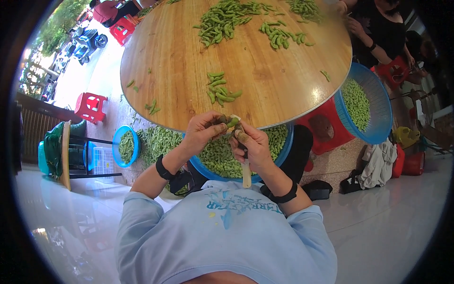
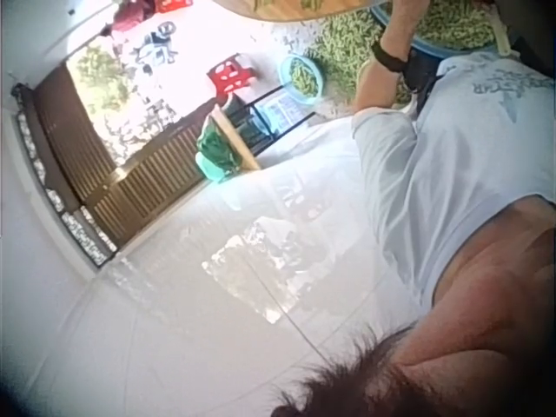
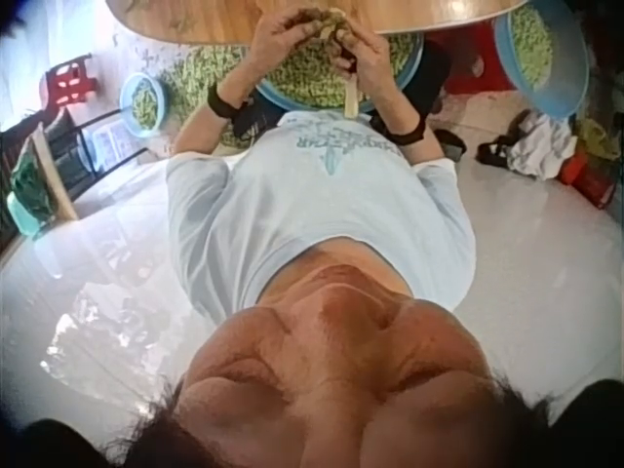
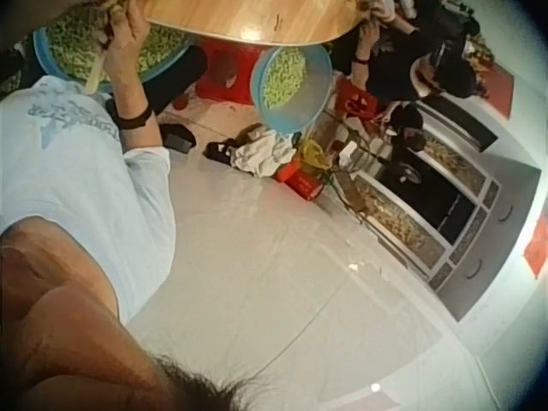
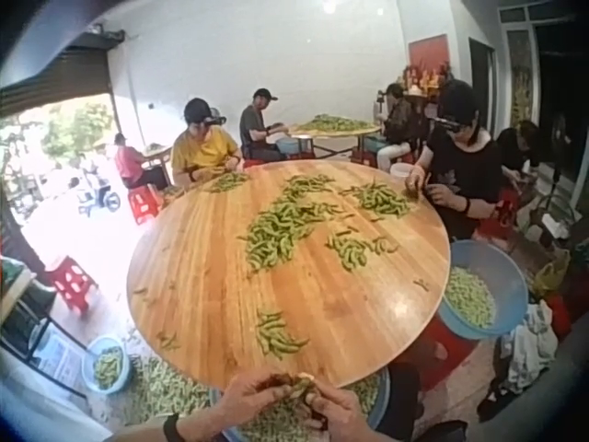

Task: The person picks up edamame pods from a table, opens them with a tool to remove the beans, and drops the beans into a blue bowl. They also move pods on the table and drop the empty shells onto the floor.

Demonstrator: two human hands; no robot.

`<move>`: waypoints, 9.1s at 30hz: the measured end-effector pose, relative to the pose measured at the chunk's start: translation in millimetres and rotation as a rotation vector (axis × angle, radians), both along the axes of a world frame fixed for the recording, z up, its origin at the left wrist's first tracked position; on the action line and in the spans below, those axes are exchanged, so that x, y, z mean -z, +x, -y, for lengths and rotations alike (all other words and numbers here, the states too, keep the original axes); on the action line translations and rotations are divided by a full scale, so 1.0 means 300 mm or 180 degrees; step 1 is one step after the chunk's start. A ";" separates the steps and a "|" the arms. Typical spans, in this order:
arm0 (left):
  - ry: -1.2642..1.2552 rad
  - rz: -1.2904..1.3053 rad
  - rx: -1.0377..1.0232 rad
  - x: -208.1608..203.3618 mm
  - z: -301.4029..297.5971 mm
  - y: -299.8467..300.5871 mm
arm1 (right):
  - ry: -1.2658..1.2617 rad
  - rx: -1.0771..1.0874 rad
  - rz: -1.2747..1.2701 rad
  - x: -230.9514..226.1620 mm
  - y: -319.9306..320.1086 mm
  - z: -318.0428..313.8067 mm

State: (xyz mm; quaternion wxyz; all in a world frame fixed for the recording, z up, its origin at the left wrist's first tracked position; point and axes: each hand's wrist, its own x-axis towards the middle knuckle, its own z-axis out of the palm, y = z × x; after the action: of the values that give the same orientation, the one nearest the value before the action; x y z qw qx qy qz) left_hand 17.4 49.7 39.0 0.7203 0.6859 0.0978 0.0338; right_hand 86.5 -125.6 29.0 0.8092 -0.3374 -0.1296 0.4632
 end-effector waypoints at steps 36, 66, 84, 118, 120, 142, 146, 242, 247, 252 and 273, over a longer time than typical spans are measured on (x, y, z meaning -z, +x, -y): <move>0.2172 0.1009 -0.0209 -0.044 0.090 -0.044 | -0.0836 0.0962 0.1661 0.028 -0.009 0.014; 0.0996 -0.0003 0.0279 -0.030 0.039 -0.087 | -0.1230 0.0732 0.3800 0.045 0.044 0.022; -0.0029 -0.0295 0.0475 -0.021 0.058 -0.095 | -0.1000 0.0424 0.2761 0.059 0.034 0.023; -0.1591 0.0081 -0.0228 0.059 0.075 -0.098 | -0.0723 0.0048 0.0859 0.062 -0.053 -0.007; -0.1762 0.0344 -0.0567 0.057 0.093 -0.097 | -0.0777 -0.0073 0.0999 0.054 -0.054 0.000; -0.0489 -0.0092 -0.0304 0.041 0.075 -0.111 | -0.0393 -0.0504 0.0818 0.045 -0.045 0.037; -0.0423 -0.0097 -0.0403 0.032 0.082 -0.105 | -0.0349 -0.0378 0.0946 0.042 -0.050 0.039; -0.3028 -0.0812 0.0465 0.048 -0.009 0.000 | 0.0495 -0.0606 -0.0668 0.036 0.024 0.018; -0.0542 -0.0640 0.0262 -0.029 0.015 -0.001 | 0.0251 -0.0286 -0.0803 0.053 0.012 0.019; 0.3734 0.1468 0.0081 -0.063 0.046 -0.012 | 0.0011 -0.0081 -0.0988 0.040 -0.003 0.005; 0.2642 0.1288 -0.0424 -0.020 0.087 -0.028 | -0.0855 0.1215 0.1652 0.062 -0.021 -0.010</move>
State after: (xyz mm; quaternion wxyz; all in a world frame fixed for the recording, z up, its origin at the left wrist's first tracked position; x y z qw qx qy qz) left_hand 8.9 23.5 45.1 0.3858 0.8880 -0.0226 0.2494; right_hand 80.2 -122.7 10.3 0.7696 -0.5657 -0.2035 0.2152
